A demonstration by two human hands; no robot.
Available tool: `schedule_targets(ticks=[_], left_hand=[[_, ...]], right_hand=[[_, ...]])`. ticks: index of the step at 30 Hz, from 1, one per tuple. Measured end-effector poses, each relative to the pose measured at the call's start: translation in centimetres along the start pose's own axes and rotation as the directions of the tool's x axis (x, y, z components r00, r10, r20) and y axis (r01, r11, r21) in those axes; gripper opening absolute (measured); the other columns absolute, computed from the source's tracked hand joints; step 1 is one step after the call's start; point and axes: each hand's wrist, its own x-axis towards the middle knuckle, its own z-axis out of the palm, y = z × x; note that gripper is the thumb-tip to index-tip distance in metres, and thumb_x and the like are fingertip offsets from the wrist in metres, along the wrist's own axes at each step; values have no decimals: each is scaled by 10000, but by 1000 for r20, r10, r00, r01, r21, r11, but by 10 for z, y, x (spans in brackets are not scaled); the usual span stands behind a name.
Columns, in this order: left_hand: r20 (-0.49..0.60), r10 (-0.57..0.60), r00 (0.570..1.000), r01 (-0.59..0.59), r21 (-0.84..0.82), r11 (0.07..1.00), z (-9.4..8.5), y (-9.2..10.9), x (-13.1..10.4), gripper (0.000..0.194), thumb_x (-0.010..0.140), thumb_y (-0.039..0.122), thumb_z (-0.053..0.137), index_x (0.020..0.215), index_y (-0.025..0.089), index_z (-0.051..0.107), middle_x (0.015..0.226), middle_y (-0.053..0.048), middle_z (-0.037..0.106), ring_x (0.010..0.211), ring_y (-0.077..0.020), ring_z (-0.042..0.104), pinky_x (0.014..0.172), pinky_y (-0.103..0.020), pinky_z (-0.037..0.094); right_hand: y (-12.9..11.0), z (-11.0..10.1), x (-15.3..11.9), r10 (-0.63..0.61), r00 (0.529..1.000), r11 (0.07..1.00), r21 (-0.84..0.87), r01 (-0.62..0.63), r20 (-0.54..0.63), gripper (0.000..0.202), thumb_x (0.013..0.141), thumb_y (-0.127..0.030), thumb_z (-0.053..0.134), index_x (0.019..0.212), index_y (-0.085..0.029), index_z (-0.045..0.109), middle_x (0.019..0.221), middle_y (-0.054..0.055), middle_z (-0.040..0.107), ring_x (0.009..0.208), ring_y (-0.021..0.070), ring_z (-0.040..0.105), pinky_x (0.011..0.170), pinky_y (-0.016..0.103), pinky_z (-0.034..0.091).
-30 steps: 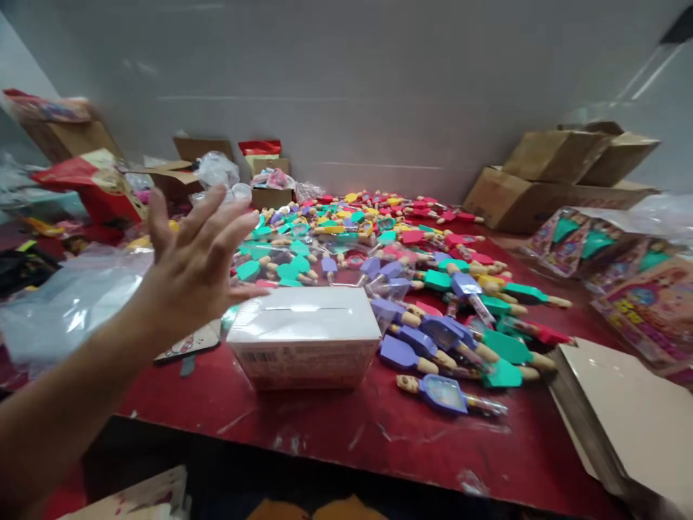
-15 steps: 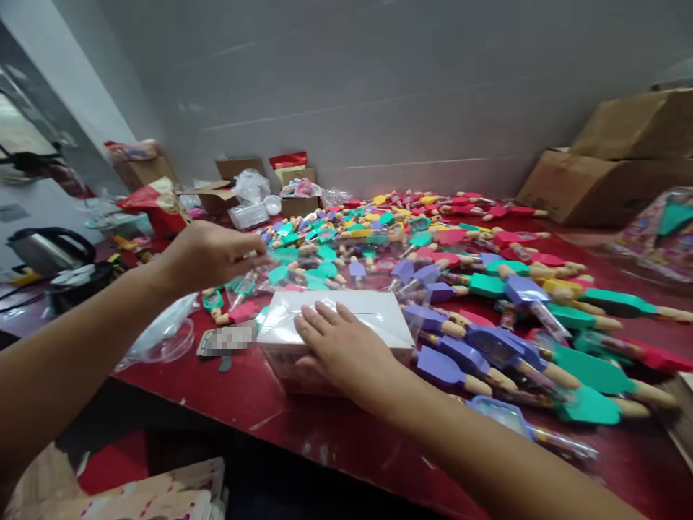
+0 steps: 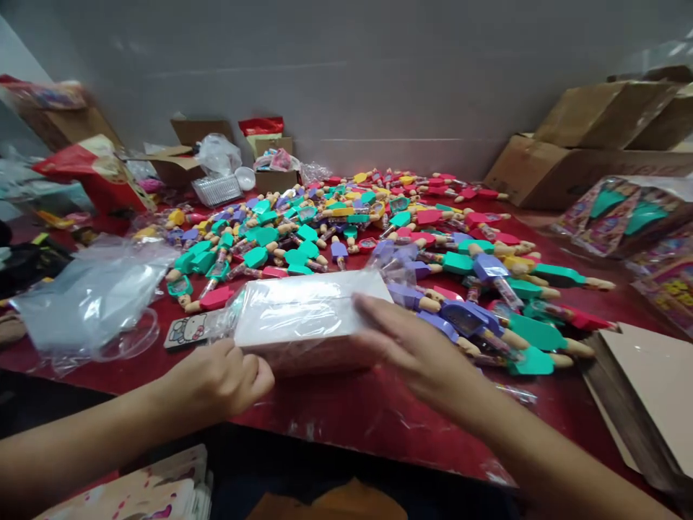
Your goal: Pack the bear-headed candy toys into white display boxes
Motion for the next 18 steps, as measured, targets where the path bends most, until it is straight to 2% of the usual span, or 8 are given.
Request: schedule_targets(ticks=[1, 3, 5, 7, 10, 13, 15, 18], left_hand=[[2, 6, 1000, -6, 2, 1000, -1, -1, 0, 189, 740, 0, 396, 709, 152, 504, 448, 29, 450, 348, -130, 424, 383, -271, 269], [6, 10, 1000, -10, 5, 1000, -3, -2, -1, 187, 734, -1, 402, 695, 154, 501, 448, 31, 439, 346, -129, 420, 382, -270, 258], [18, 11, 1000, -11, 7, 1000, -4, -1, -2, 187, 730, 0, 407, 680, 158, 495, 449, 32, 434, 348, -130, 423, 384, -270, 257], [26, 20, 999, -20, 13, 1000, -4, 1, -2, 188, 726, -1, 406, 684, 156, 499, 454, 30, 439, 351, -131, 427, 385, -270, 254], [29, 24, 999, -25, 25, 999, -4, 3, -1, 192, 720, -6, 399, 698, 153, 505, 457, 29, 442, 352, -131, 428, 387, -270, 245], [45, 5, 999, -6, 33, 999, -4, 2, 0, 202, 720, -14, 391, 702, 154, 501, 459, 33, 439, 359, -130, 432, 397, -272, 249], [48, -4, 999, 3, 30, 1000, -3, 1, 0, 205, 721, -18, 390, 706, 155, 499, 462, 36, 440, 363, -129, 435, 402, -274, 250], [40, 1, 999, -2, 25, 1000, -1, -1, 0, 202, 724, -16, 394, 710, 155, 502, 460, 36, 441, 365, -130, 438, 408, -278, 250]], right_hand=[[-3, -10, -1, 166, 986, 972, 172, -162, -8, 779, 804, -768, 339, 1244, -158, 542, 1242, 148, 545, 1181, 302, 493, 1039, 504, 364], [-14, -27, 4, 454, 891, 782, 469, -411, 23, 865, 721, -856, 274, 1109, -158, 607, 1070, 160, 637, 1039, 297, 594, 981, 470, 439], [-27, -39, 15, 638, 765, 555, 634, -539, 92, 874, 675, -886, 219, 907, -156, 639, 881, 168, 665, 849, 287, 653, 831, 422, 542], [-40, -47, 25, 719, 677, 407, 695, -592, 156, 835, 663, -888, 218, 764, -163, 619, 770, 165, 647, 720, 271, 654, 664, 378, 582], [-51, -51, 32, 709, 670, 372, 690, -621, 221, 631, 691, -791, 433, 681, -177, 577, 696, 137, 615, 624, 230, 627, 512, 314, 566], [-51, -51, 28, 696, 683, 405, 665, -628, 221, 225, 686, -370, 641, 641, -168, 553, 672, 97, 597, 576, 164, 589, 460, 221, 534], [-46, -50, 20, 713, 672, 386, 688, -615, 200, 87, 607, -212, 624, 640, -158, 564, 723, 89, 605, 653, 168, 606, 522, 218, 556], [-34, -51, 0, 703, 698, 414, 722, -555, 134, 132, 542, -223, 643, 642, -165, 580, 839, 101, 621, 833, 230, 624, 691, 298, 586]])
